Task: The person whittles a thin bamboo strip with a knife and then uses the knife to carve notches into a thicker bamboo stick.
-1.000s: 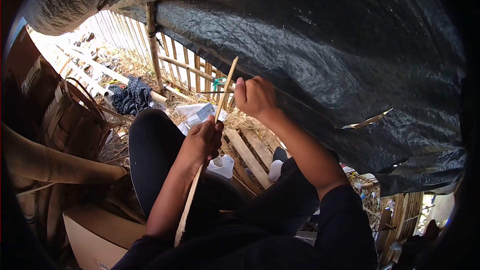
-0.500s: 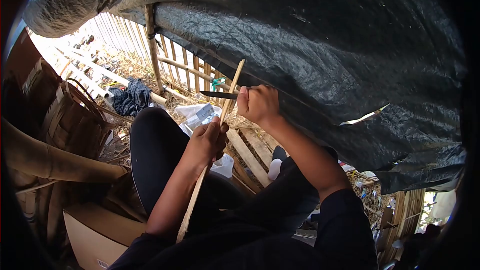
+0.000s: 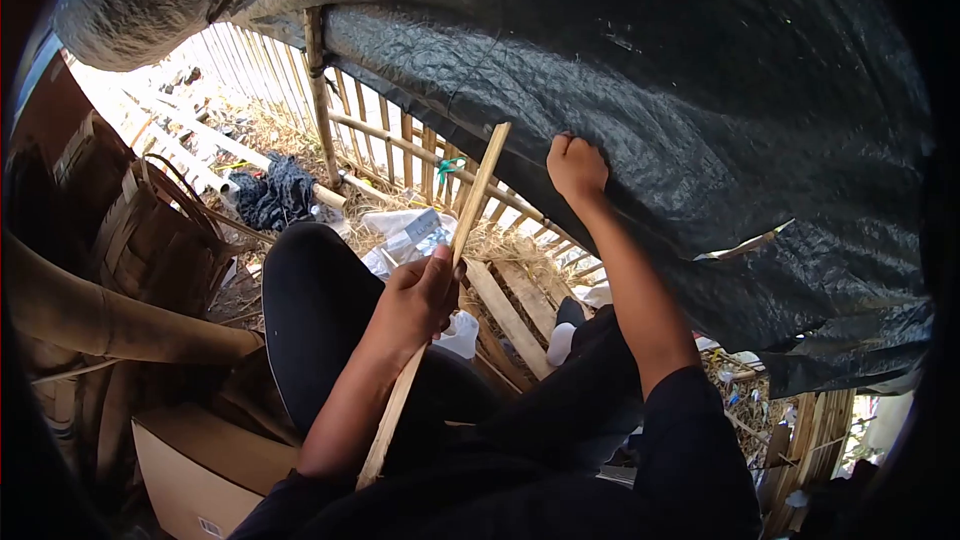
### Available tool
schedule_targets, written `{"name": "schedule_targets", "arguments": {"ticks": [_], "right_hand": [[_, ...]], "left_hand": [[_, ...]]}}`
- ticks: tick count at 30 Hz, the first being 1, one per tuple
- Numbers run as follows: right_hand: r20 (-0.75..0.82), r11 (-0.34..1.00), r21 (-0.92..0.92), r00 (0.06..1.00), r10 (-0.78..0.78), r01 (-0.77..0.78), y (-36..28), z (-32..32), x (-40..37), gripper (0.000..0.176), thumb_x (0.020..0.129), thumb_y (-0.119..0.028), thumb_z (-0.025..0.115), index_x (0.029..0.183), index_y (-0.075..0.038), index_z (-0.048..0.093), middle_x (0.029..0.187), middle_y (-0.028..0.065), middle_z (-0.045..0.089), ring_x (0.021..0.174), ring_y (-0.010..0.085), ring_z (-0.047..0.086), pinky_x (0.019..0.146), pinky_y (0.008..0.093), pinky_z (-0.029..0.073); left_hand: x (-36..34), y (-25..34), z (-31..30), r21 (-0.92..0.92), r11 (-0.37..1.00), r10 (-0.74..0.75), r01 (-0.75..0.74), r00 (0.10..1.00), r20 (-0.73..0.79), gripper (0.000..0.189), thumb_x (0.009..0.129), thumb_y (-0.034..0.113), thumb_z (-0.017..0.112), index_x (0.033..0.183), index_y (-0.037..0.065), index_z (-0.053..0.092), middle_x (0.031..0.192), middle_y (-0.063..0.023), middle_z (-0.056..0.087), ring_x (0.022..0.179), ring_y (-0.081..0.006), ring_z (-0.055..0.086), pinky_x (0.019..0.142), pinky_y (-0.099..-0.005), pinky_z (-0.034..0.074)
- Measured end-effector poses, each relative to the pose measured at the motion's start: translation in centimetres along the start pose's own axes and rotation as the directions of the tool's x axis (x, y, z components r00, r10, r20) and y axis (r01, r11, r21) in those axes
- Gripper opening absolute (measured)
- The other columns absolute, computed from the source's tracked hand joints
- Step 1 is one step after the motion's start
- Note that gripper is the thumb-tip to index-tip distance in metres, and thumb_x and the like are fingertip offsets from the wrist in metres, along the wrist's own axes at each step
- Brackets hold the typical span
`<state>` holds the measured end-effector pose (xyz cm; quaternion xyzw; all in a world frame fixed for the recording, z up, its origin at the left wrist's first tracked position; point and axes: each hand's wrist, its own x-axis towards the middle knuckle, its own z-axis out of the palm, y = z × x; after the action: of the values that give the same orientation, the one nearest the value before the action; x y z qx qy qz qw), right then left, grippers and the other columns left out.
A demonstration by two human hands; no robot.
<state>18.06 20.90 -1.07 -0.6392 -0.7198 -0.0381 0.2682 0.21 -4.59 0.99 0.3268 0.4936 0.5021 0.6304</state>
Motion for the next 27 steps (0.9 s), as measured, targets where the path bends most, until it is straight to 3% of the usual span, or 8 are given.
{"name": "schedule_targets", "arguments": {"ticks": [2,6,9,14,19,22,24,27], "right_hand": [[-0.068,0.998,0.059,0.997,0.039,-0.035,-0.4,-0.2,-1.5,0.052,0.092,-0.032,0.037,0.066,0.001,0.066,0.07,0.0258,0.064,0.069,0.0444,0.065,0.07,0.0519,0.053],[0.033,0.847,0.515,0.985,-0.171,0.13,-3.3,-3.8,-6.2,0.048,0.092,-0.024,0.042,0.053,0.001,0.055,0.053,0.0257,0.054,0.054,0.0454,0.058,0.057,0.0521,0.047],[0.062,0.802,0.476,0.895,-0.442,0.363,-5.1,-5.2,-9.1,0.044,0.091,-0.017,0.046,0.05,-0.002,0.053,0.052,0.0209,0.054,0.053,0.0404,0.057,0.054,0.0487,0.043],[0.021,0.787,0.416,0.861,-0.509,0.455,-5.1,-3.4,-9.4,0.041,0.087,-0.015,0.048,0.048,-0.004,0.053,0.051,0.021,0.053,0.052,0.0414,0.057,0.051,0.0494,0.046],[-0.052,0.827,0.293,0.872,-0.487,0.48,-3.7,-1.1,-8.2,0.04,0.085,-0.018,0.048,0.049,-0.003,0.056,0.053,0.0231,0.055,0.051,0.043,0.058,0.054,0.0517,0.048],[0.003,0.979,-0.156,0.991,-0.134,0.132,-0.4,-0.9,-1.7,0.05,0.09,-0.03,0.04,0.055,-0.003,0.064,0.062,0.0234,0.063,0.061,0.0427,0.064,0.062,0.051,0.054],[0.024,0.996,-0.093,1.0,0.016,-0.014,4.0,1.1,0.5,0.054,0.092,-0.032,0.034,0.064,0.001,0.067,0.07,0.024,0.066,0.067,0.0441,0.065,0.069,0.0494,0.054],[-0.095,0.988,0.126,0.99,0.099,-0.087,4.2,0.5,-0.4,0.055,0.092,-0.032,0.033,0.061,0.003,0.062,0.065,0.0247,0.063,0.065,0.0441,0.064,0.064,0.0482,0.052]], "left_hand": [[0.1,0.1,-0.1,0.017,1.0,-0.007,0.007,1.0,-0.022,0.049,0.1,0.05,0.041,0.079,0.007,0.054,0.054,0.0047,0.041,0.043,-0.0056,0.037,0.041,-0.0224,0.031],[0.3,0.6,-0.3,0.052,0.999,0.0,0.004,0.997,-0.077,0.044,0.102,0.043,0.039,0.086,0.005,0.055,0.052,0.0052,0.039,0.038,-0.0041,0.033,0.037,-0.021,0.027],[0.6,0.1,0.0,0.071,0.997,0.007,0.0,0.996,-0.094,0.047,0.102,0.043,0.04,0.087,0.002,0.057,0.054,0.0054,0.041,0.04,-0.0034,0.033,0.038,-0.0203,0.027],[1.2,-0.4,0.6,0.069,0.997,-0.019,0.026,0.995,-0.094,0.048,0.103,0.043,0.037,0.085,0.003,0.057,0.056,0.0058,0.04,0.048,-0.0037,0.035,0.044,-0.0212,0.028],[2.1,-1.8,0.7,0.034,0.997,-0.061,0.064,0.994,-0.09,0.048,0.102,0.045,0.038,0.085,0.005,0.056,0.055,0.0053,0.041,0.045,-0.0045,0.036,0.041,-0.0217,0.028],[0.2,-0.6,2.5,0.041,0.996,-0.083,0.084,0.996,-0.021,0.047,0.102,0.046,0.039,0.083,0.005,0.055,0.055,0.0049,0.041,0.043,-0.0052,0.036,0.04,-0.0218,0.029],[-0.4,0.0,3.6,0.119,0.993,-0.021,0.014,0.998,0.058,0.047,0.102,0.045,0.038,0.082,0.005,0.054,0.054,0.0049,0.041,0.042,-0.0053,0.036,0.04,-0.0216,0.031],[0.5,-1.4,1.8,0.024,0.996,-0.088,0.087,0.996,0.017,0.047,0.102,0.045,0.039,0.082,0.005,0.054,0.054,0.0053,0.04,0.043,-0.0044,0.036,0.04,-0.0211,0.03]]}}
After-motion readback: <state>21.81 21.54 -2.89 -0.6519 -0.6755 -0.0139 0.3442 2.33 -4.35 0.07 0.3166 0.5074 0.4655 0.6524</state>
